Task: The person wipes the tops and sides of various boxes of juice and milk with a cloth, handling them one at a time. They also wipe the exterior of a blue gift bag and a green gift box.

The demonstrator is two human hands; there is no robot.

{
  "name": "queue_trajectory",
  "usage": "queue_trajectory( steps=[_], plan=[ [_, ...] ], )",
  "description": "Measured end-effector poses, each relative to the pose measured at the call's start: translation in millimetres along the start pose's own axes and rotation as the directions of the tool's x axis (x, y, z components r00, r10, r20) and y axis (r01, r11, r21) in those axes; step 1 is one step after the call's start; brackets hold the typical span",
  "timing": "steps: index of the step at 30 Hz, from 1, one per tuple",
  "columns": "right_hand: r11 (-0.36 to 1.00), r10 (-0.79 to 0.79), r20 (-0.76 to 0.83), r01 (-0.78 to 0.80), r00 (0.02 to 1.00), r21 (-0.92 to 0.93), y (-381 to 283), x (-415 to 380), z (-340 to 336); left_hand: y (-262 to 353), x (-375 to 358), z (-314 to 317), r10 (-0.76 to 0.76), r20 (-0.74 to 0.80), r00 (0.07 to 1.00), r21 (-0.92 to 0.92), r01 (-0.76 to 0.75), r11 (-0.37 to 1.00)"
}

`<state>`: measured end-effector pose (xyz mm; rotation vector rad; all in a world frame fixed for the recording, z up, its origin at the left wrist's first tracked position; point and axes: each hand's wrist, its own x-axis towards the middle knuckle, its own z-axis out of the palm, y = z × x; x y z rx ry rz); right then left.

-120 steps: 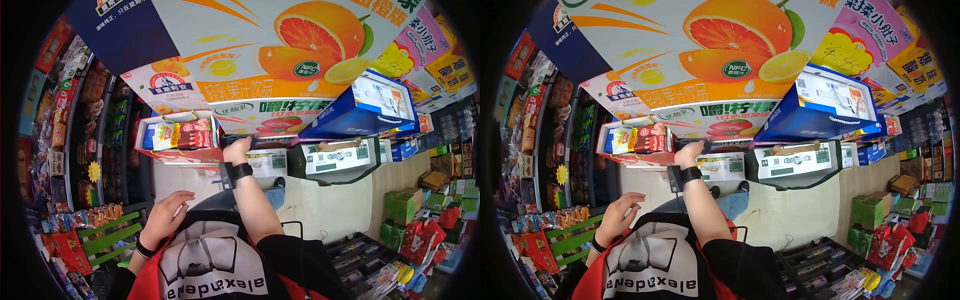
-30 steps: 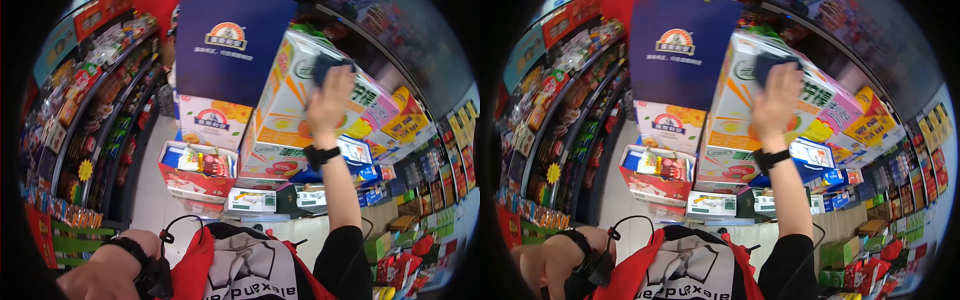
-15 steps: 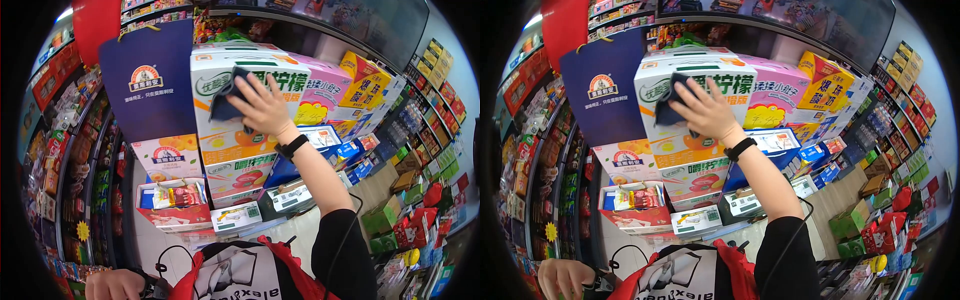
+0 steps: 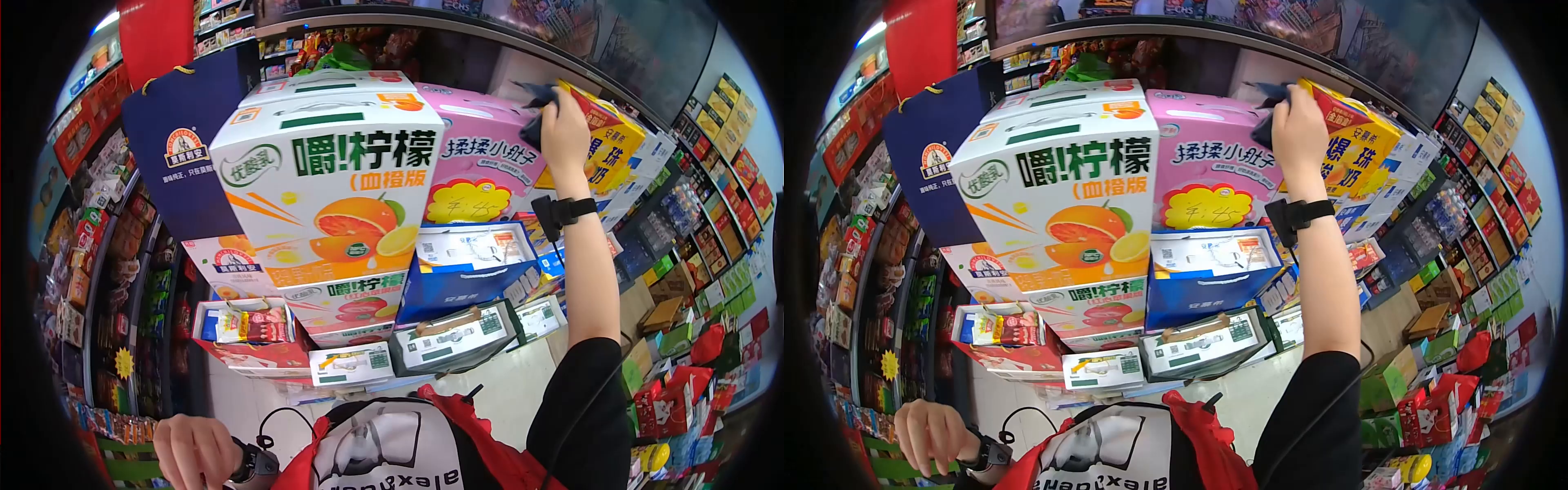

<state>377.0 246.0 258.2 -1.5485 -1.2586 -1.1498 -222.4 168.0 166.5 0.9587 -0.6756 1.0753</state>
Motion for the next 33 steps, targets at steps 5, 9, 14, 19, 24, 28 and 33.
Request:
queue_trajectory(
  steps=[5,9,14,19,24,28,33],
  plan=[
    [0.988,-0.145,0.243,0.152,0.959,-0.012,30,-26,11,-51,6,6,-0.110,-0.045,0.993,0.035,0.112,0.993],
    [0.995,0.068,0.478,-0.094,0.876,0.032,17,-6,10,-83,-8,19,-0.077,-0.089,0.993,0.132,0.088,0.987],
    [0.995,-0.046,0.614,-0.022,0.788,0.102,-26,15,46,-93,-26,25,-0.176,0.101,0.979,0.217,0.151,0.964],
    [0.938,-0.270,0.554,0.085,0.788,0.336,-98,20,66,-115,-41,37,-0.135,0.258,0.957,-0.011,0.143,0.990],
    [0.883,-0.290,0.614,-0.041,0.734,0.467,-69,24,64,-137,-46,75,-0.099,-0.071,0.993,0.283,0.115,0.952],
    [0.916,-0.252,0.656,-0.044,0.711,0.399,4,18,45,-162,-40,79,-0.053,-0.129,0.990,0.292,0.089,0.952],
    [0.961,-0.255,0.346,0.198,0.903,0.191,52,-23,3,-178,-22,72,-0.198,-0.102,0.975,0.232,0.217,0.948]
  ],
)
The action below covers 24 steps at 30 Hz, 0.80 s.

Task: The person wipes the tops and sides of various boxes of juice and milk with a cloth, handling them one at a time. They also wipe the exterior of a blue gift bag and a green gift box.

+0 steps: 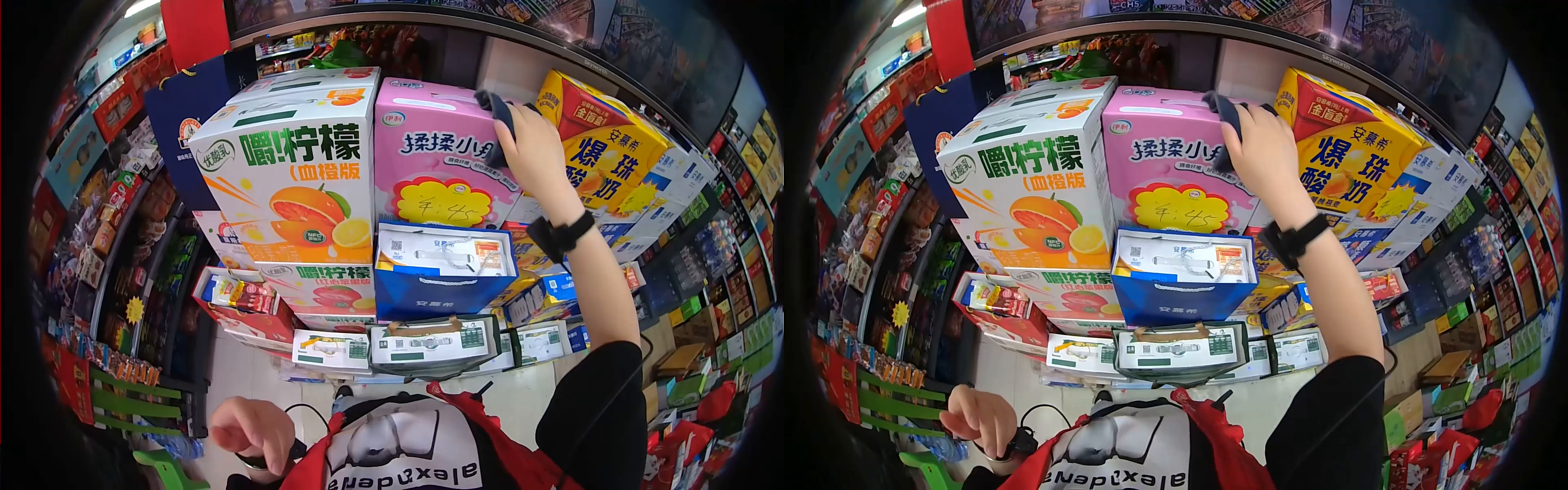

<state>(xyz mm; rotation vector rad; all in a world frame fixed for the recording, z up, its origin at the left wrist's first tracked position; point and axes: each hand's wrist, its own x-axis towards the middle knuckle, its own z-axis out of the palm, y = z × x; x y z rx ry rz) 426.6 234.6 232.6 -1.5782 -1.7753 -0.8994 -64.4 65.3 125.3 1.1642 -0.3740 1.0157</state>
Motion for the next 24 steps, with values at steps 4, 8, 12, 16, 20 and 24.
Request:
queue_trajectory(
  steps=[4,8,12,16,20,24],
  plan=[
    [0.999,-0.038,-0.129,0.035,0.991,-0.030,4,-16,5,-9,-2,-7,0.030,-0.047,0.998,-0.059,-0.033,0.998],
    [0.997,0.007,0.013,-0.008,1.000,0.071,4,2,-1,-8,-1,-12,0.079,-0.029,0.996,-0.063,-0.080,0.995],
    [0.946,0.051,0.311,-0.146,0.949,0.289,17,34,5,2,-18,-19,0.077,-0.062,0.995,-0.026,-0.079,0.997],
    [0.907,-0.013,0.531,-0.214,0.847,0.363,23,71,13,9,-25,-21,0.112,-0.141,0.984,0.031,-0.109,0.994],
    [0.919,-0.058,0.504,-0.151,0.862,0.364,8,90,30,18,-31,-28,0.151,-0.214,0.965,0.083,-0.136,0.987],
    [0.906,-0.100,0.492,-0.124,0.865,0.404,5,97,41,28,-37,-36,0.157,-0.227,0.961,0.066,-0.146,0.987]
  ],
)
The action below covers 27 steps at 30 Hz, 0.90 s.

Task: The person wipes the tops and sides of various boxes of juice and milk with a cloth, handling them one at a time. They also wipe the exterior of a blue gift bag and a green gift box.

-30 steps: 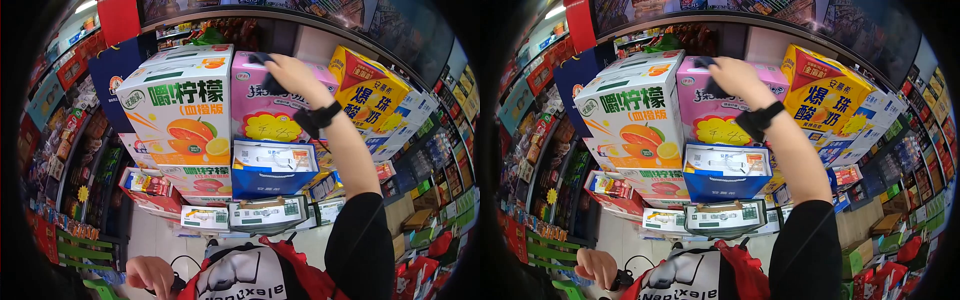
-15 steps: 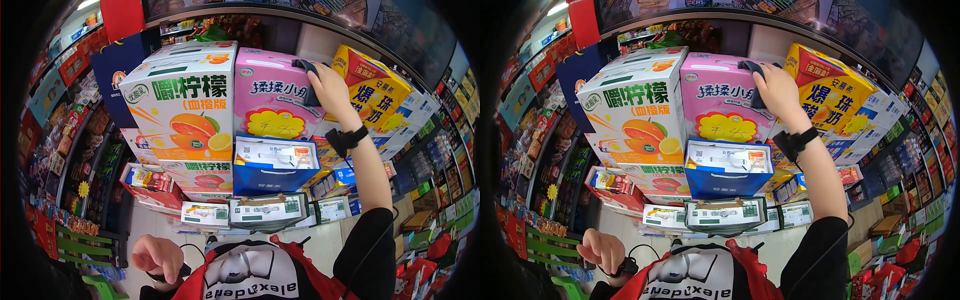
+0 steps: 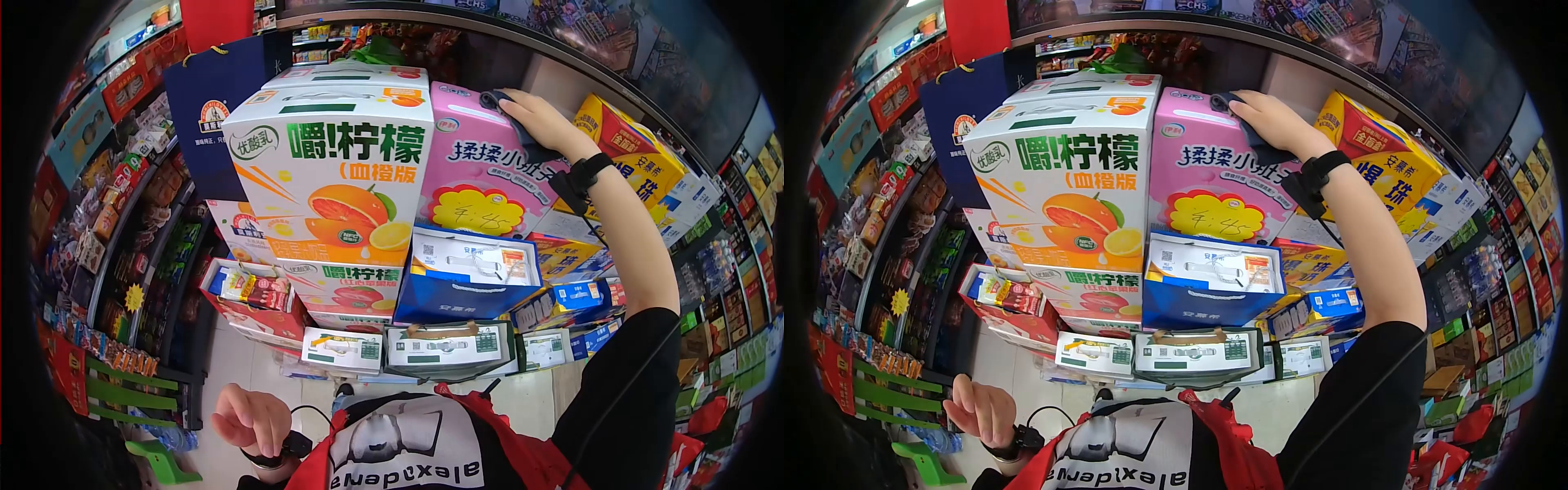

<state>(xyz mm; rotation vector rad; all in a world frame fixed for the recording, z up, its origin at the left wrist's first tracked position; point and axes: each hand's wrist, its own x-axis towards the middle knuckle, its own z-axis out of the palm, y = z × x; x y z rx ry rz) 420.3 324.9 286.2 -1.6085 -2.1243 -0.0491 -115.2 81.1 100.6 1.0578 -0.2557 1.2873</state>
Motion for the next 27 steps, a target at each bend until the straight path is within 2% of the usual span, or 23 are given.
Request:
queue_trajectory(
  steps=[3,5,9,11,12,14,15,18,20,21,22,24,26,27],
  plan=[
    [1.000,-0.029,0.029,0.029,0.999,0.011,-3,3,-2,6,-4,-8,0.008,-0.019,1.000,0.021,-0.008,1.000],
    [0.993,0.112,0.045,-0.114,0.993,0.040,-4,9,-1,10,-12,-19,0.034,-0.037,0.999,0.019,-0.033,0.999],
    [0.993,0.121,0.041,-0.121,0.992,-0.019,-10,35,9,21,-8,-19,0.028,-0.046,0.999,0.055,-0.026,0.998],
    [0.986,0.077,0.116,-0.058,0.990,-0.158,-4,59,19,28,-4,-16,0.023,-0.067,0.997,0.108,-0.015,0.994],
    [0.986,0.078,0.107,-0.061,0.991,-0.157,7,71,29,32,-5,-20,0.022,-0.058,0.998,0.111,-0.016,0.994],
    [0.900,-0.105,0.126,0.148,0.986,-0.411,21,88,40,39,-13,-27,0.053,-0.086,0.995,0.155,-0.040,0.987],
    [0.857,-0.105,0.222,0.201,0.969,-0.474,20,95,37,42,-14,-28,0.056,-0.091,0.994,0.143,-0.043,0.989],
    [0.839,-0.160,0.215,0.247,0.963,-0.484,7,105,44,49,-20,-31,0.076,-0.139,0.987,0.164,-0.053,0.985],
    [0.883,-0.142,0.177,0.206,0.974,-0.421,-12,98,46,50,-23,-34,0.072,-0.134,0.988,0.150,-0.052,0.987],
    [0.966,-0.132,0.099,0.151,0.986,-0.209,-28,93,47,50,-27,-36,0.077,-0.168,0.983,0.135,-0.054,0.989],
    [0.995,-0.104,0.022,0.103,0.994,0.017,-43,86,46,49,-29,-38,0.080,-0.201,0.976,0.120,-0.056,0.991],
    [0.977,-0.092,0.017,0.087,0.996,0.194,-60,72,47,47,-24,-37,0.066,-0.190,0.979,0.122,-0.043,0.992],
    [0.954,-0.138,0.009,0.131,0.990,0.270,-56,52,47,45,-18,-36,0.050,-0.179,0.983,0.130,-0.026,0.991],
    [0.961,-0.183,-0.006,0.180,0.983,0.210,-56,37,42,43,-15,-35,0.043,-0.179,0.983,0.114,-0.023,0.993]
  ],
)
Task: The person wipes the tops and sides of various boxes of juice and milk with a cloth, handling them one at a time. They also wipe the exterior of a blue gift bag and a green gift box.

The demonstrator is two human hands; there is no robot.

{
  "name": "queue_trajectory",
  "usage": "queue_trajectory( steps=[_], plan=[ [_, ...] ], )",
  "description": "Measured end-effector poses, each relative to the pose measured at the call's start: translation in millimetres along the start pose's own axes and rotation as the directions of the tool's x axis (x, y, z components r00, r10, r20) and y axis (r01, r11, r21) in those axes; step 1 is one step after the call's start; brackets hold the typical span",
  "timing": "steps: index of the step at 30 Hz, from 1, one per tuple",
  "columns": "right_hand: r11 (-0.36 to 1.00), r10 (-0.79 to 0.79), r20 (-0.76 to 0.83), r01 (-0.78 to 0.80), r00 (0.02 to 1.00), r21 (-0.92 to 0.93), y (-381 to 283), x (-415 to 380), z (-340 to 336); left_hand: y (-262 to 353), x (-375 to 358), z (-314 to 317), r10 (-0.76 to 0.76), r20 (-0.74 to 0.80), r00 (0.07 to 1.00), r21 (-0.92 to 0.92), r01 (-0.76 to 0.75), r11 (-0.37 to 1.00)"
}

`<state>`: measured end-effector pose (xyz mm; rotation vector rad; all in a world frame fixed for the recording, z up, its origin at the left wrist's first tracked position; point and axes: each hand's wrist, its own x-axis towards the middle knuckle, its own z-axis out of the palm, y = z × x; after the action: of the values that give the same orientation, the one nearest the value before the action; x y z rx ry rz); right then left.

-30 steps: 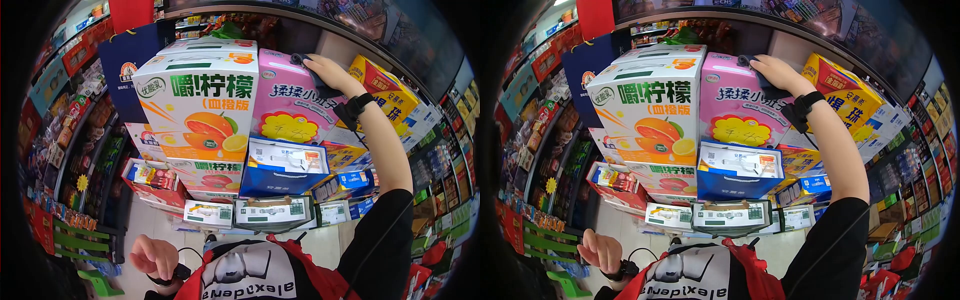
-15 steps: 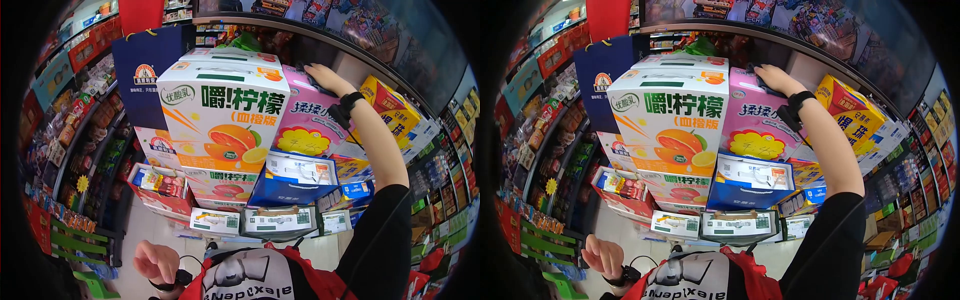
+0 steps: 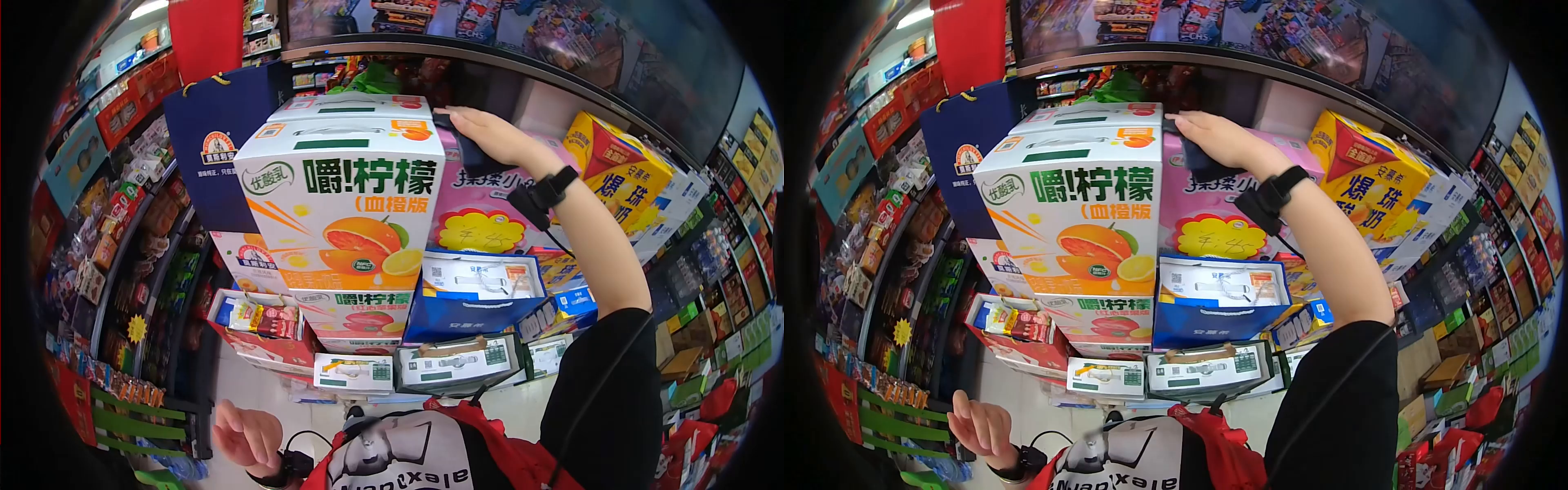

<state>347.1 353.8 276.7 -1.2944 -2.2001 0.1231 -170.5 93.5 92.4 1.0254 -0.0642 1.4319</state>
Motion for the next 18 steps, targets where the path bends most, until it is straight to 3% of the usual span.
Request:
queue_trajectory(
  steps=[5,7,8,10,11,13,15,17,18],
  plan=[
    [0.951,0.204,-0.086,-0.218,0.975,-0.218,-14,-79,-33,-14,8,10,-0.037,0.011,0.999,-0.007,0.037,0.999],
    [0.822,0.277,-0.281,-0.378,0.919,-0.426,-8,-106,-39,-20,11,16,-0.068,0.031,0.997,0.014,0.068,0.998],
    [0.822,0.279,-0.276,-0.377,0.920,-0.426,-2,-117,-36,-24,13,19,-0.081,0.049,0.996,0.001,0.081,0.997],
    [0.744,0.009,-0.488,-0.332,0.873,-0.580,20,-138,-18,-29,13,28,-0.095,0.021,0.995,0.026,0.095,0.995],
    [0.747,0.013,-0.483,-0.330,0.875,-0.577,23,-143,-5,-31,13,32,-0.108,-0.001,0.994,0.055,0.108,0.993],
    [0.613,-0.178,-0.643,-0.428,0.745,-0.665,24,-144,29,-34,13,36,-0.112,0.004,0.994,0.055,0.111,0.992],
    [0.673,-0.138,-0.654,-0.414,0.744,-0.613,33,-139,54,-33,12,42,-0.115,0.008,0.993,0.030,0.115,0.993],
    [0.708,-0.181,-0.737,-0.434,0.651,-0.558,34,-128,71,-32,8,44,-0.111,-0.013,0.994,0.021,0.111,0.994],
    [0.706,-0.184,-0.725,-0.424,0.664,-0.568,37,-124,75,-31,6,45,-0.101,-0.032,0.994,0.004,0.102,0.995]
  ],
)
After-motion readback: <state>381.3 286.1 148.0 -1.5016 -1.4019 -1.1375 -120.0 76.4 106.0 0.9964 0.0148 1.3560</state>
